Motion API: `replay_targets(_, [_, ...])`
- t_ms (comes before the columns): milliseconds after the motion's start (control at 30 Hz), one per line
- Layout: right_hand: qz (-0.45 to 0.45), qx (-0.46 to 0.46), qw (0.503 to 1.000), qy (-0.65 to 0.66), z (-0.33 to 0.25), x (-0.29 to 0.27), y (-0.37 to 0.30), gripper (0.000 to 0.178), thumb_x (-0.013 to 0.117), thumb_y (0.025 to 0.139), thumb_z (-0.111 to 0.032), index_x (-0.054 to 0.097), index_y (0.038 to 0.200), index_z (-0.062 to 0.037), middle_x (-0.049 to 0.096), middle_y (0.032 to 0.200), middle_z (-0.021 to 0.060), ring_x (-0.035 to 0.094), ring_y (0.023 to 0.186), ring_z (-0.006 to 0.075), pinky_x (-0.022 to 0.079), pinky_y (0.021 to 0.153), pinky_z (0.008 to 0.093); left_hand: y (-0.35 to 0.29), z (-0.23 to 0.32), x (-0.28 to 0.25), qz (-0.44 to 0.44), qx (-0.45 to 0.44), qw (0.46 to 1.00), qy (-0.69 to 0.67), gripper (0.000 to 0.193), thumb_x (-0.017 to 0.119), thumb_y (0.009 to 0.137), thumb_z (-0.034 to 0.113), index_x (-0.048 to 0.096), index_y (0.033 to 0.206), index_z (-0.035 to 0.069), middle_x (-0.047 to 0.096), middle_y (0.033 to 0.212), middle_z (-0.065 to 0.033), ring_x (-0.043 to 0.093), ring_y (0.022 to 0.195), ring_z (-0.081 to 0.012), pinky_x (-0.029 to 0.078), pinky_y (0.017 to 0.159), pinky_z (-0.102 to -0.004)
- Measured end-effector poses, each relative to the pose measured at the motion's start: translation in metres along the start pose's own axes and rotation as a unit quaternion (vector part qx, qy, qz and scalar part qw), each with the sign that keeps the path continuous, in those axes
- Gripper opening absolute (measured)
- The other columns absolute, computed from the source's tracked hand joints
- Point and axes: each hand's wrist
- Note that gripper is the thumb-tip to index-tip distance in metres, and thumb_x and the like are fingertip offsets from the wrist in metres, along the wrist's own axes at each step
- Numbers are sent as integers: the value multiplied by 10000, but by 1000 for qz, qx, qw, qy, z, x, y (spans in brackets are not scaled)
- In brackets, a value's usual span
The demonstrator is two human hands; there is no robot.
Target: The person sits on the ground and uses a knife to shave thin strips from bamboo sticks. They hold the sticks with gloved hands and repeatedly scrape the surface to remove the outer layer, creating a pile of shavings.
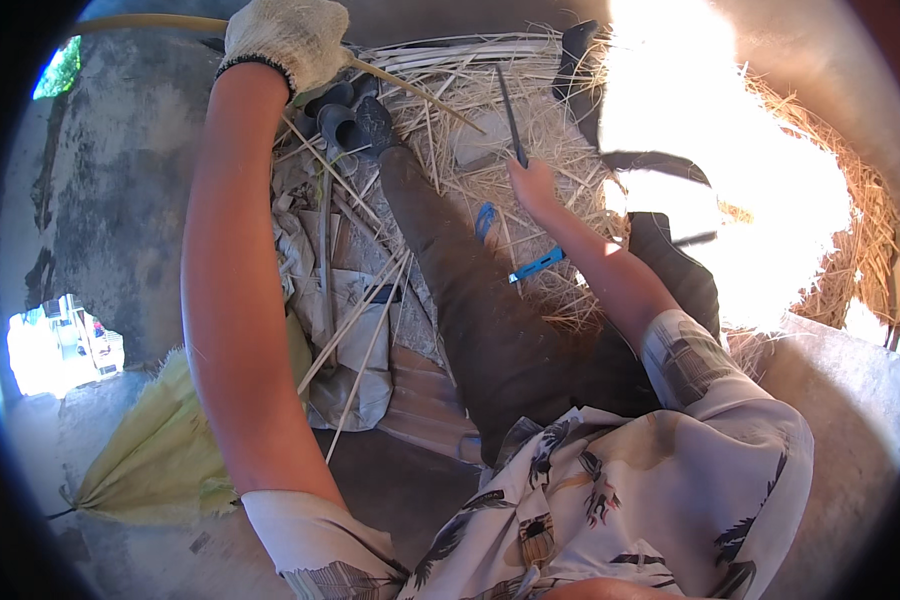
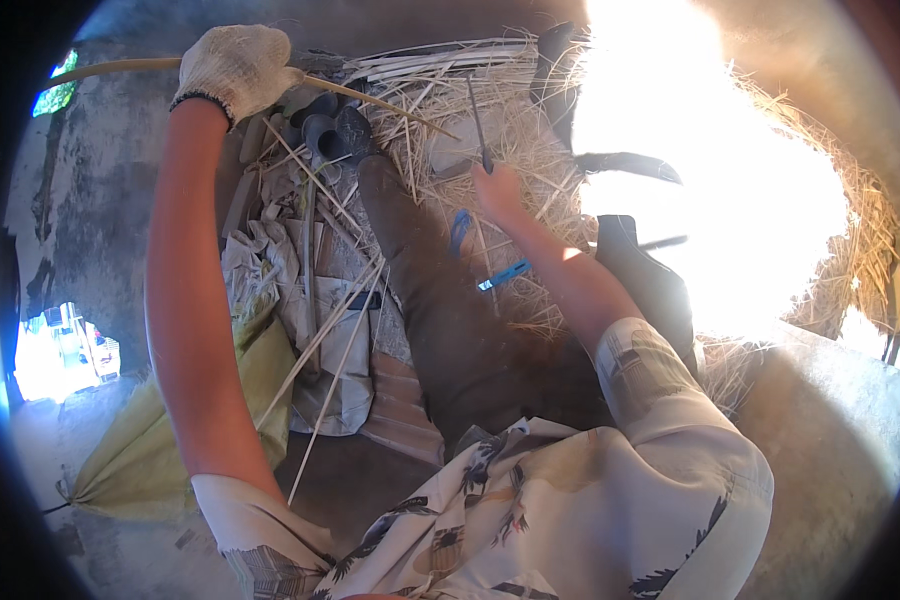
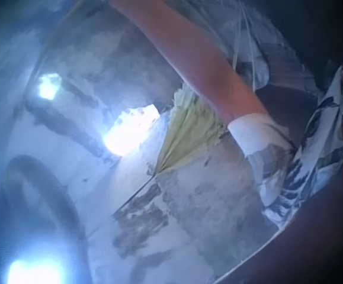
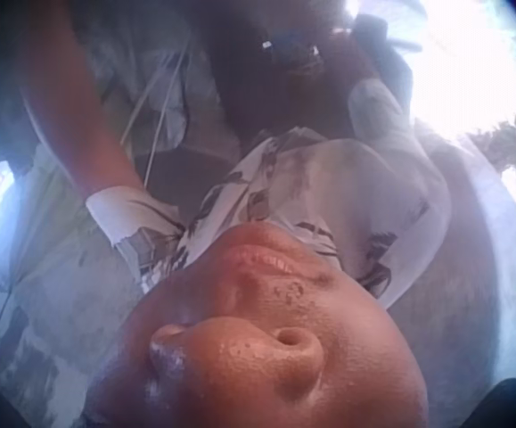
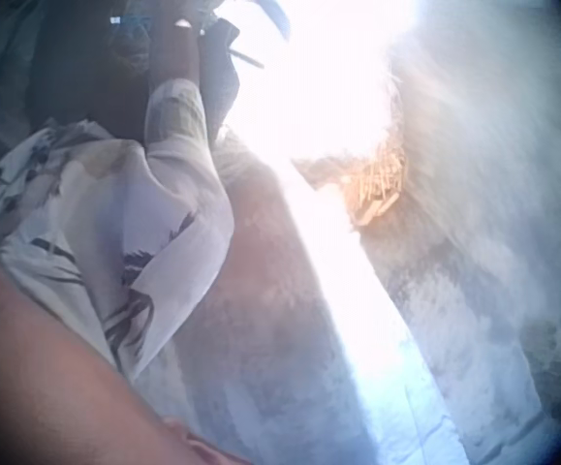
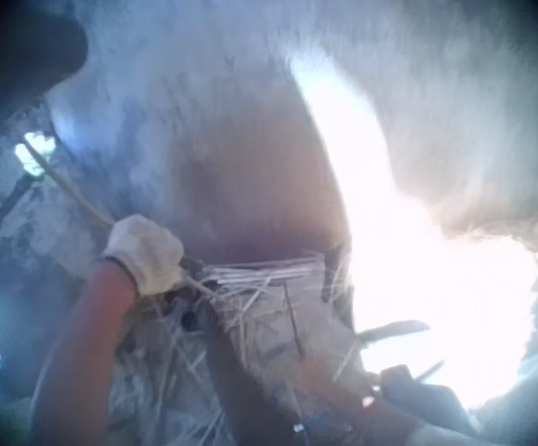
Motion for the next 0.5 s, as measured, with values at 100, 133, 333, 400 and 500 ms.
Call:
replay_targets(100, [99, -136, 984, 65, 1, 12, -5, 275, 586, 917, -230, 553, 726, -35, 518, 554, 60, 530, 454, 171, 401, 392, 374, 9, -5, 5, 30, 20, 999, -15, 377, 665, 926, 437, 771, 982, 80, 756, 965, -131, 730, 968, -315, 608, 835, -472])
replay_targets(133, [111, -151, 977, 102, 3, 18, -11, 274, 587, 914, -227, 555, 721, -35, 522, 553, 65, 529, 451, 173, 401, 389, 376, 6, -6, 6, 23, 10, 1000, -8, 377, 665, 925, 439, 771, 983, 83, 756, 967, -129, 730, 969, -315, 608, 833, -474])
replay_targets(333, [-62, 115, 991, 30, -9, -1, 6, 297, 584, 919, -243, 542, 715, -32, 527, 548, 47, 525, 452, 161, 410, 419, 372, 15, -4, 12, 17, -5, 1000, 5, 380, 668, 918, 450, 772, 989, 92, 753, 987, -121, 727, 970, -318, 604, 820, -481])
replay_targets(400, [42, -13, 996, 83, -8, 8, 26, 307, 600, 909, -254, 549, 707, -28, 532, 550, 58, 530, 449, 170, 412, 409, 364, 23, -5, -1, 35, 2, 999, 1, 382, 667, 917, 452, 771, 992, 92, 751, 996, -121, 724, 976, -321, 601, 822, -481])
replay_targets(500, [49, -82, 994, 49, 7, 18, 9, 339, 619, 897, -284, 567, 707, -8, 550, 561, 87, 547, 458, 188, 432, 423, 372, 25, -7, 4, 45, 22, 999, 20, 386, 668, 910, 457, 770, 987, 92, 749, 999, -123, 722, 985, -316, 598, 832, -479])
Point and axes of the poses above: each hand's wrist, its own y-axis towards the middle knuckle, its own x-axis out of the palm, z = x × y
